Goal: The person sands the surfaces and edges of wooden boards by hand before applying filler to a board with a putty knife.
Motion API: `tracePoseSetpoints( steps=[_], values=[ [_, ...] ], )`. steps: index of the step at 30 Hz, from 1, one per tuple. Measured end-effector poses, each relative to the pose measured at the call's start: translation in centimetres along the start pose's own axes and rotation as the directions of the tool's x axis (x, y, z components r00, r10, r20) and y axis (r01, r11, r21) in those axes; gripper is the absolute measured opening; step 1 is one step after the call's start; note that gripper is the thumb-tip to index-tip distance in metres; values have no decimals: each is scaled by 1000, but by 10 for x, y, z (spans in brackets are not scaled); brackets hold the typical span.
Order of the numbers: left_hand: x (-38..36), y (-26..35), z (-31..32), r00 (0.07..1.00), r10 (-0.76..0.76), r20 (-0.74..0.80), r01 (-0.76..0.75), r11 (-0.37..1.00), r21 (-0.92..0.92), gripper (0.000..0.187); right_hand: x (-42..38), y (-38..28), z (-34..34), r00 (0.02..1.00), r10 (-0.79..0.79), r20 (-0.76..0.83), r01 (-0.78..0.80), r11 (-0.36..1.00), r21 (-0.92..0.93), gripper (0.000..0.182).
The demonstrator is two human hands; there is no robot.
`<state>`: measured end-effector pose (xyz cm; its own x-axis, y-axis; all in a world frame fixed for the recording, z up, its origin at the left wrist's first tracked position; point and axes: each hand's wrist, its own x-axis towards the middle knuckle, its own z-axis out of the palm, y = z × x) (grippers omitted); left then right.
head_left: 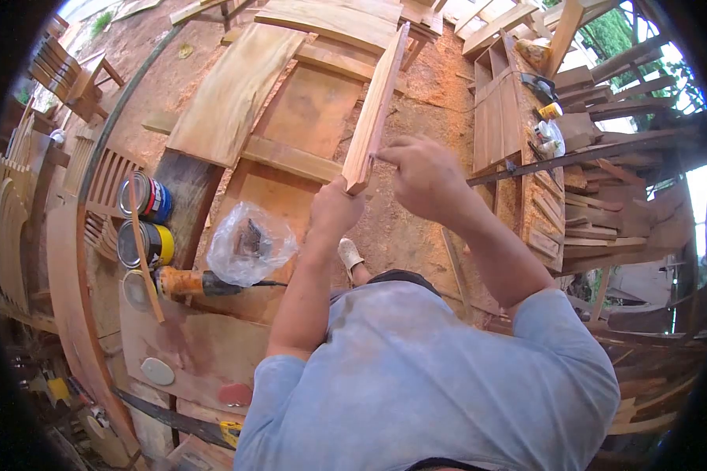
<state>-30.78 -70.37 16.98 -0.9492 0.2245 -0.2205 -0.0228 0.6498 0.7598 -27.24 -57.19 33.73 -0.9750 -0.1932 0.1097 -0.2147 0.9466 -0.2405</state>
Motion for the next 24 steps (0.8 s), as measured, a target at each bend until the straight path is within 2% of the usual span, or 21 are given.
tracePoseSetpoints(
  steps=[2,3,4,5,6,8,11,12,14,16,18,19,20,22,24],
  values=[
    [1,-8,6,1000,14,0,-14,1000,2,35,-12,-11,0,992,-21,126,28,998,-54,36],
    [3,-10,7,999,38,-2,-38,999,6,35,-17,-12,0,991,-25,129,32,998,-55,36],
    [1,-6,3,999,36,-6,-36,999,3,35,-24,-11,-2,994,-47,99,46,999,20,37],
    [-1,-1,-1,1000,7,2,-7,1000,7,35,-27,-10,-2,995,-68,69,61,994,95,37],
    [-3,2,-4,1000,-24,10,24,1000,10,34,-26,-7,2,994,-75,74,68,993,92,37],
    [-4,2,-3,1000,-22,1,22,1000,-6,34,-28,1,18,984,62,-167,-24,976,216,39],
    [-2,-4,3,1000,12,-27,-12,1000,-7,33,-43,-1,47,968,37,-247,43,950,311,40],
    [-1,-6,7,998,38,-49,-38,999,4,33,-52,-4,47,969,36,-245,43,949,311,40],
    [0,-12,7,997,65,-36,-64,998,15,34,-70,-8,42,987,-82,-141,111,970,215,40],
    [0,-10,9,995,100,-13,-99,995,29,34,-67,-6,31,990,-44,-133,77,965,252,40],
    [-2,-2,8,997,25,-79,-23,1000,21,35,-49,0,17,977,28,-211,23,971,237,40],
    [-3,-2,8,997,33,-73,-31,999,28,35,-39,3,14,980,54,-191,-24,987,157,41],
    [-3,-2,7,996,49,-76,-48,999,12,36,-33,1,12,978,61,-199,-29,987,159,41],
    [-3,-2,5,994,69,-81,-69,998,0,37,-24,-3,10,997,60,-53,-55,995,80,40],
    [-3,-2,4,994,56,-92,-54,998,30,38,-31,-10,12,1000,5,-24,-4,998,57,40]
  ],
)
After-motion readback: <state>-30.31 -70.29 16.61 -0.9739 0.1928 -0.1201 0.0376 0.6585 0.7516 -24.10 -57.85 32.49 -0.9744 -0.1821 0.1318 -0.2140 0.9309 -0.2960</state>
